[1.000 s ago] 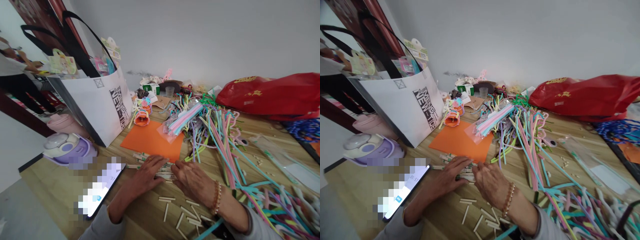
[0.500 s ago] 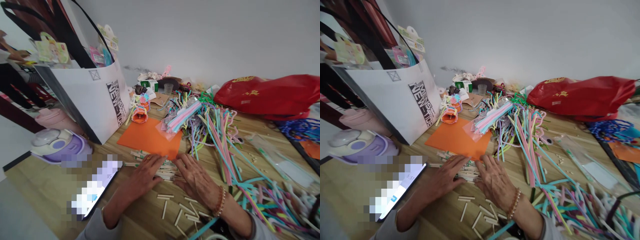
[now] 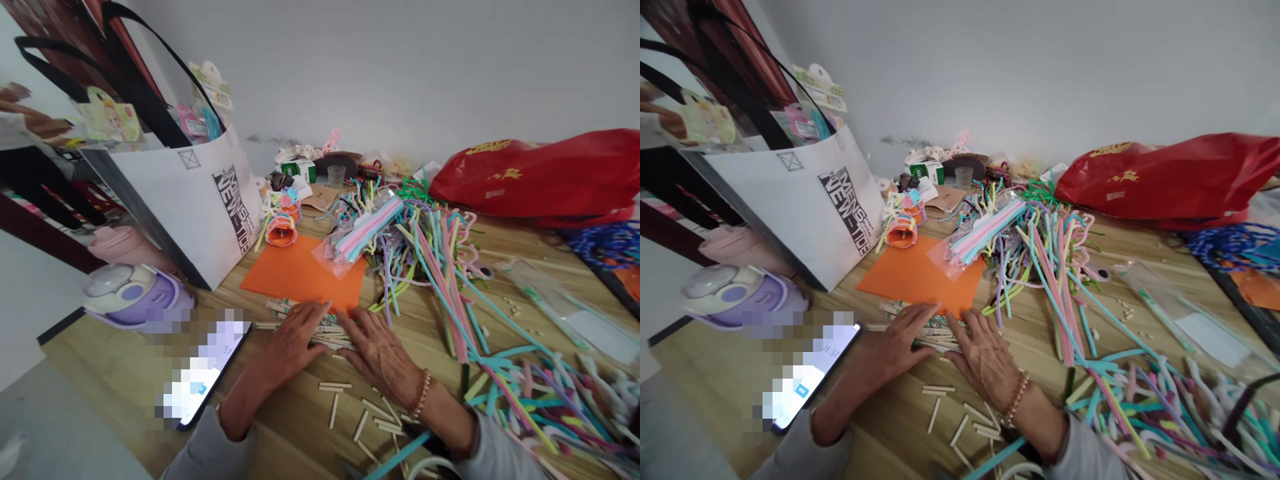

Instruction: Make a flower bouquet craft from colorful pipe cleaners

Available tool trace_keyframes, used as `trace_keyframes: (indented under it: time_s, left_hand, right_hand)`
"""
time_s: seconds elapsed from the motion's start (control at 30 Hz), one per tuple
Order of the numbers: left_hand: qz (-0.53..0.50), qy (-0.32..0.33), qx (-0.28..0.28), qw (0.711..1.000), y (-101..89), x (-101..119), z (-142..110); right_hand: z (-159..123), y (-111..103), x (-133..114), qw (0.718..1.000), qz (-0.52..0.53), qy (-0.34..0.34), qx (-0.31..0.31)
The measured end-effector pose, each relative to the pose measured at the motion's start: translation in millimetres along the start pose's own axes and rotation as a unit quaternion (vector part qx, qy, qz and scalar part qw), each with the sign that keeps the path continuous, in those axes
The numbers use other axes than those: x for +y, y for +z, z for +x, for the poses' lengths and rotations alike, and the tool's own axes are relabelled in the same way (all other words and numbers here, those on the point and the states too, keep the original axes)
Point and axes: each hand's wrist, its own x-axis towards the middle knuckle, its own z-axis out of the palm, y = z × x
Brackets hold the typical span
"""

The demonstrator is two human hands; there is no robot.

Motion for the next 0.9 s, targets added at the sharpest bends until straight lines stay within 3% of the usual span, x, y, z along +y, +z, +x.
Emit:
trace_keyframes:
  time_s: [0.2, 0.3, 0.47, 0.57, 0.63, 0.77, 0.9]
  left_hand:
    - [0.026, -0.015, 0.042, 0.999, 5.5, 14, -17]
    - [0.013, -0.034, 0.068, 0.997, 3.6, 19, -41]
    - [0.022, -0.117, 0.117, 0.986, 1.8, 17, -85]
    - [0.051, -0.146, 0.170, 0.973, 2.4, 12, -102]
    - [0.071, -0.171, 0.229, 0.956, 0.8, 10, -112]
    - [0.098, -0.288, 0.345, 0.888, -6.4, 2, -131]
    - [0.124, -0.385, 0.358, 0.841, -9.0, -16, -154]
  right_hand:
    - [-2, 4, 3, 0.999, -0.013, -0.024, 0.017]
    - [-3, 6, 5, 0.999, -0.013, -0.029, 0.027]
    - [-4, 8, 7, 0.998, -0.006, -0.040, 0.037]
    - [-5, 9, 8, 0.998, -0.005, -0.044, 0.037]
    - [-5, 10, 9, 0.998, -0.005, -0.044, 0.036]
    - [-5, 11, 10, 0.998, -0.002, -0.045, 0.032]
    - [-5, 12, 11, 0.998, -0.002, -0.047, 0.030]
